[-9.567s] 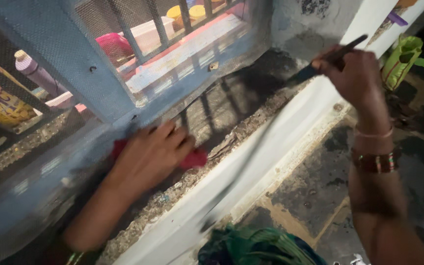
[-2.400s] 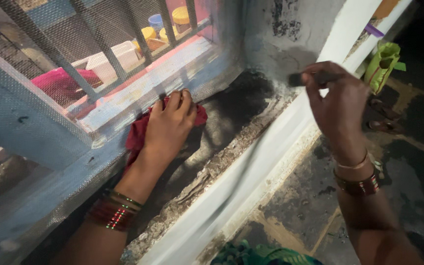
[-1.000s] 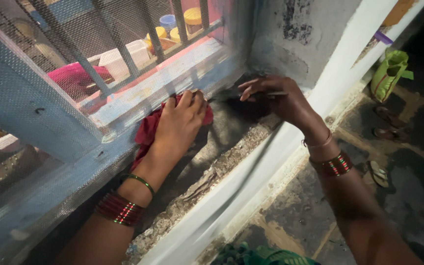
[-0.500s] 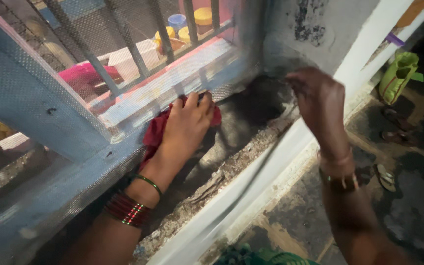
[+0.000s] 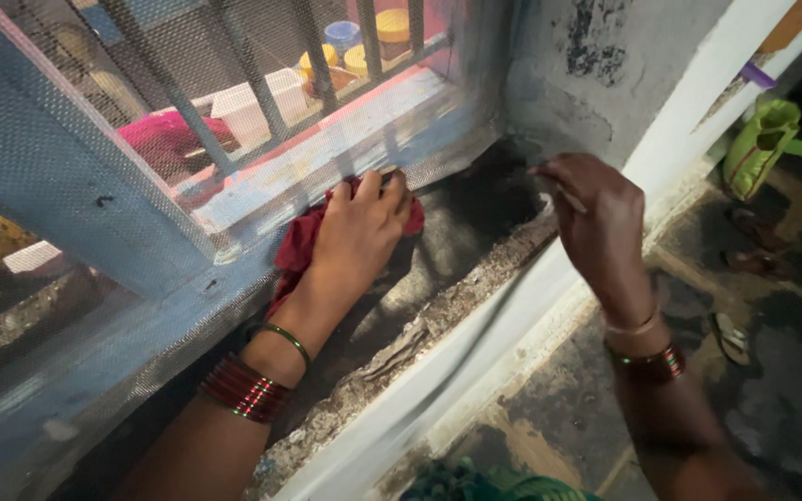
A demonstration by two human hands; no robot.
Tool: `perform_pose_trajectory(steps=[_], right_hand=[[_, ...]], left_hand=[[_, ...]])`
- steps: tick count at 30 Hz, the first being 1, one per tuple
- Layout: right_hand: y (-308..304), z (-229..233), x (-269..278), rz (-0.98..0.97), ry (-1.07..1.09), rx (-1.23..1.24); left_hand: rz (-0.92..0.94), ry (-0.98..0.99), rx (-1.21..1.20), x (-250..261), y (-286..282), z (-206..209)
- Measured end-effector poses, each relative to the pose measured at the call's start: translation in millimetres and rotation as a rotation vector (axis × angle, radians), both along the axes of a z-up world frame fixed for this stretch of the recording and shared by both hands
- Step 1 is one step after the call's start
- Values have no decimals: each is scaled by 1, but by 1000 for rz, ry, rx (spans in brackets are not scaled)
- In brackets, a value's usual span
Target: The person cleans a window sill and the lower section of a metal security grille using a red cloth and a toothbrush. They scrub the concrete sill and wipe the metal bars, moving from right to left along the window frame.
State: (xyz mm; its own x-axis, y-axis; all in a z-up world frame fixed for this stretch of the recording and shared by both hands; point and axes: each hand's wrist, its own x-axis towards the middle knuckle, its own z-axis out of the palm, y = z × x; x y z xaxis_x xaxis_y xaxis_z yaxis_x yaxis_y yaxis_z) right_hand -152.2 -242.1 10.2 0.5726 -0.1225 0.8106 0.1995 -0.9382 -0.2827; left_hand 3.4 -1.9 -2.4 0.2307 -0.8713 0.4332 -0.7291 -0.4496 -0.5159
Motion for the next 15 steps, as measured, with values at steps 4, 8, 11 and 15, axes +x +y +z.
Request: perform_pose_trajectory(steps=[4, 8, 11, 15], right_hand=[[22, 0, -1, 73, -32, -34], [30, 7, -7, 78, 210, -197], [37, 17, -8, 40, 265, -324], [54, 39, -14, 127, 251, -52]], left_hand=[[-7, -27, 5, -1, 0, 1], [-1, 0, 15, -4, 1, 4], [-7, 17, 28, -4, 3, 6], [-64, 46, -118, -5, 5, 7]])
